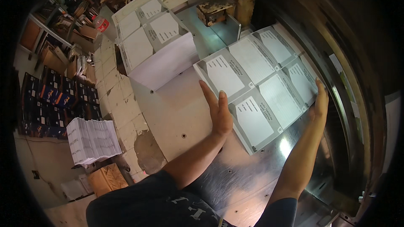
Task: The person organizes stacks of printed paper on the metal bed of a large industrial paper cutter, aligning them against the back and side guides, then carries a stack over to a larger pile on the floor and returns to continue aligning the remaining stacks.
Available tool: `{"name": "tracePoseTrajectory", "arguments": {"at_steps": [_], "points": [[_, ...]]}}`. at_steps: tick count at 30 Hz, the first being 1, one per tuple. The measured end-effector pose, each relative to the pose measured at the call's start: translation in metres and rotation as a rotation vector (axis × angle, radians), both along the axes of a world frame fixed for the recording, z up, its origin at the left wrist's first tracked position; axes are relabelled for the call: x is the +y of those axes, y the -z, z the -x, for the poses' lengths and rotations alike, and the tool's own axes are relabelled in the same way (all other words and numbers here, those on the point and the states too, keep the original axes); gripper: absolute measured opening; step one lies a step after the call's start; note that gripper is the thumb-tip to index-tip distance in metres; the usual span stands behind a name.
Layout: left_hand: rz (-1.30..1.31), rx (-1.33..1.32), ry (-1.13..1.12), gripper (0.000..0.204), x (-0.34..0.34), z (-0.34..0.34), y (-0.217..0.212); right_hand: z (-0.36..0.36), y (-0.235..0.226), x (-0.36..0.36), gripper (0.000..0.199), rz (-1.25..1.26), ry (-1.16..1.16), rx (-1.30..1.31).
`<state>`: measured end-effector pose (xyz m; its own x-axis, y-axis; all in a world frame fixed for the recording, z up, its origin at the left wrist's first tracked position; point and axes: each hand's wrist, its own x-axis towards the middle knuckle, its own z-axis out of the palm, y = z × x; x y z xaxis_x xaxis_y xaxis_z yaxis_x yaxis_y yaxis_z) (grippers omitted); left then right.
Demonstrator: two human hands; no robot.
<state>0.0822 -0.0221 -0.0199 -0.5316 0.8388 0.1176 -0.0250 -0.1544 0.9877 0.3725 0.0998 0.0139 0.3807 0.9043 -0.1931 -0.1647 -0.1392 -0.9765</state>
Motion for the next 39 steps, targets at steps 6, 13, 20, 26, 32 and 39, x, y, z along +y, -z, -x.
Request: {"name": "tracePoseTrajectory", "arguments": {"at_steps": [6, 13, 20, 26, 32, 39], "points": [[-0.326, -0.212, 0.122, 0.077, 0.003, 0.014, 0.042, -0.039, 0.044, -0.007, 0.063, 0.037, 0.086, -0.150], [-0.246, -0.307, 0.065, 0.081, 0.008, 0.008, 0.027, 0.031, 0.055, -0.015, 0.085, -0.351, 0.203, -0.028], [-0.361, -0.455, 0.149, 0.075, 0.007, -0.005, 0.006, 0.035, 0.076, -0.034, 0.073, -0.479, 0.417, 0.104], [-0.271, -0.554, 0.139, 0.073, 0.006, 0.001, 0.010, 0.060, 0.059, -0.064, 0.080, -0.394, 0.469, 0.118], [-0.169, -0.553, 0.193, 0.072, 0.004, -0.006, -0.003, 0.110, 0.052, -0.103, 0.067, -0.290, 0.494, 0.287], [-0.051, -0.511, 0.251, 0.075, -0.009, 0.019, -0.009, 0.113, 0.029, -0.203, 0.062, 0.068, 0.005, -0.319]]}}
